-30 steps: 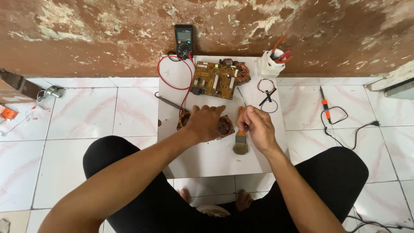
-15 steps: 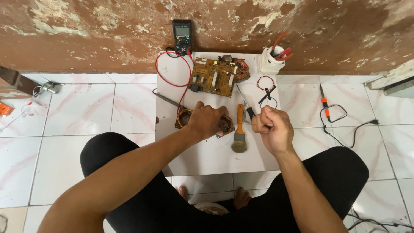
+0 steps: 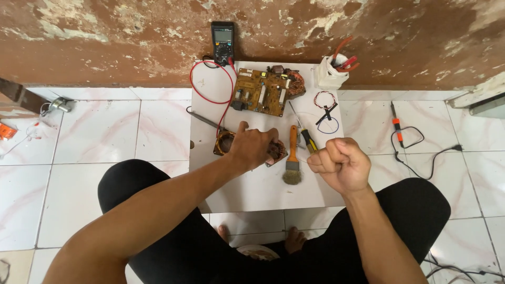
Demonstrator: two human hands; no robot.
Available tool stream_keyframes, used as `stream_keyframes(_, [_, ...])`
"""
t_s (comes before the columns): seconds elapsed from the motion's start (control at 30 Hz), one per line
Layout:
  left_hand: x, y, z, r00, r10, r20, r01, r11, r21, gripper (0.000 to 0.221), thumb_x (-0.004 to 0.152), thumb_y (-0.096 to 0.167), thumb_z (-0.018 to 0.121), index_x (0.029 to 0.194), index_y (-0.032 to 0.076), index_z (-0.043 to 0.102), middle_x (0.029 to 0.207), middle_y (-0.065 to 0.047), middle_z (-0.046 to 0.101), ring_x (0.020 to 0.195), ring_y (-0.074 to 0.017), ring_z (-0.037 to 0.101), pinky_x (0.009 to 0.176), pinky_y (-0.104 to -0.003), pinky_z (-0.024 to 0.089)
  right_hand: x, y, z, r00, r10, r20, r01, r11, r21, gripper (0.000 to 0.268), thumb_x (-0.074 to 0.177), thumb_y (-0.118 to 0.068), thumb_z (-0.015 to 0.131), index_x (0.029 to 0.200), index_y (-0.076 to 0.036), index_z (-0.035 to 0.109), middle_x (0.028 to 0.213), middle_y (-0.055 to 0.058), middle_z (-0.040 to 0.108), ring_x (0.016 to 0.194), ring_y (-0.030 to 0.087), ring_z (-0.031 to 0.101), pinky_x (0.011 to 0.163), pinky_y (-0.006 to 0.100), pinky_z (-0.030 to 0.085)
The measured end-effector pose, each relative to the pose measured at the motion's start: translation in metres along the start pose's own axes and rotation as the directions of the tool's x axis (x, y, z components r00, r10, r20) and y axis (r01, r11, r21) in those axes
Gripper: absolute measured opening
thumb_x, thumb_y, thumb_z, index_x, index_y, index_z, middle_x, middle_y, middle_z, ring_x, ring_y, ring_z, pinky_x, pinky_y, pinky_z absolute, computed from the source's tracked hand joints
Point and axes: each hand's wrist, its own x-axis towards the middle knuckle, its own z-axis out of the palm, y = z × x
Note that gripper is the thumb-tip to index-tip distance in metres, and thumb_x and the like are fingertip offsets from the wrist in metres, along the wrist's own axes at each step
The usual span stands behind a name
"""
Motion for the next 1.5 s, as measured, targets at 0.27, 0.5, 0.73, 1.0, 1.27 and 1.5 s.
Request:
stream_keyframes(0.27, [0.007, -0.001, 0.006, 1.000, -0.015, 0.004, 0.015, 1.000, 0.016, 0.049, 0.077, 0.044, 0.084, 0.119, 0.023, 0.067, 0.091, -0.013, 0.078, 0.097, -0.0295, 0.075, 0.112, -0.052, 0.025, -0.005, 0.003, -0.024, 0.997, 0.060, 0.039, -0.067, 0.975, 0.214, 0.039, 0.102, -0.029, 0.036, 0.064, -0.024, 0.025, 0.049, -0.005, 0.015, 0.052, 0.013, 0.011, 0.047, 0.028, 0.016])
stream_keyframes(0.5, [0.011, -0.003, 0.016, 1.000, -0.024, 0.002, 0.024, 0.999, 0.041, 0.048, 0.077, 0.043, 0.084, 0.117, 0.023, 0.068, 0.086, -0.010, 0.077, 0.093, -0.0274, 0.075, 0.111, -0.054, 0.022, -0.007, 0.011, -0.044, 0.995, 0.095, -0.018, -0.079, 0.908, 0.412, 0.040, 0.106, -0.033, 0.033, 0.067, -0.026, 0.027, 0.049, -0.006, 0.014, 0.051, 0.012, 0.011, 0.050, 0.029, 0.020])
stream_keyframes(0.73, [0.012, -0.003, 0.016, 1.000, -0.019, 0.010, 0.018, 0.998, 0.060, 0.046, 0.077, 0.044, 0.083, 0.116, 0.024, 0.069, 0.086, -0.008, 0.077, 0.093, -0.0256, 0.075, 0.112, -0.054, 0.022, -0.004, 0.008, -0.049, 0.993, 0.101, -0.053, -0.073, 0.920, 0.386, 0.042, 0.107, -0.036, 0.033, 0.066, -0.027, 0.026, 0.047, -0.007, 0.014, 0.050, 0.012, 0.010, 0.051, 0.028, 0.022])
stream_keyframes(1.0, [0.011, -0.004, 0.014, 1.000, -0.018, 0.003, 0.018, 0.996, 0.087, 0.053, 0.077, 0.044, 0.084, 0.119, 0.021, 0.063, 0.087, -0.009, 0.077, 0.092, -0.0258, 0.075, 0.111, -0.053, 0.021, 0.001, -0.004, -0.052, 0.985, 0.093, -0.142, -0.046, 0.950, 0.308, 0.042, 0.106, -0.037, 0.033, 0.066, -0.028, 0.028, 0.048, -0.007, 0.012, 0.050, 0.012, 0.011, 0.052, 0.027, 0.022])
stream_keyframes(1.27, [0.008, -0.002, 0.010, 0.999, -0.024, -0.030, 0.026, 0.997, 0.079, 0.064, 0.075, 0.042, 0.087, 0.124, 0.017, 0.054, 0.091, -0.014, 0.077, 0.093, -0.0297, 0.076, 0.111, -0.052, 0.024, -0.001, -0.014, -0.057, 0.970, 0.067, -0.233, -0.023, 0.982, 0.186, 0.042, 0.105, -0.037, 0.034, 0.065, -0.028, 0.026, 0.050, -0.007, 0.011, 0.052, 0.012, 0.011, 0.053, 0.026, 0.022])
stream_keyframes(1.5, [0.014, -0.005, 0.010, 0.999, -0.044, 0.010, 0.043, 0.995, 0.089, 0.066, 0.073, 0.049, 0.086, 0.126, 0.019, 0.060, 0.095, -0.014, 0.078, 0.096, -0.0300, 0.075, 0.110, -0.049, 0.027, -0.003, -0.033, -0.058, 0.896, -0.031, -0.443, -0.004, 0.997, -0.078, 0.043, 0.105, -0.035, 0.038, 0.064, -0.026, 0.026, 0.050, -0.004, 0.012, 0.053, 0.013, 0.015, 0.053, 0.026, 0.021])
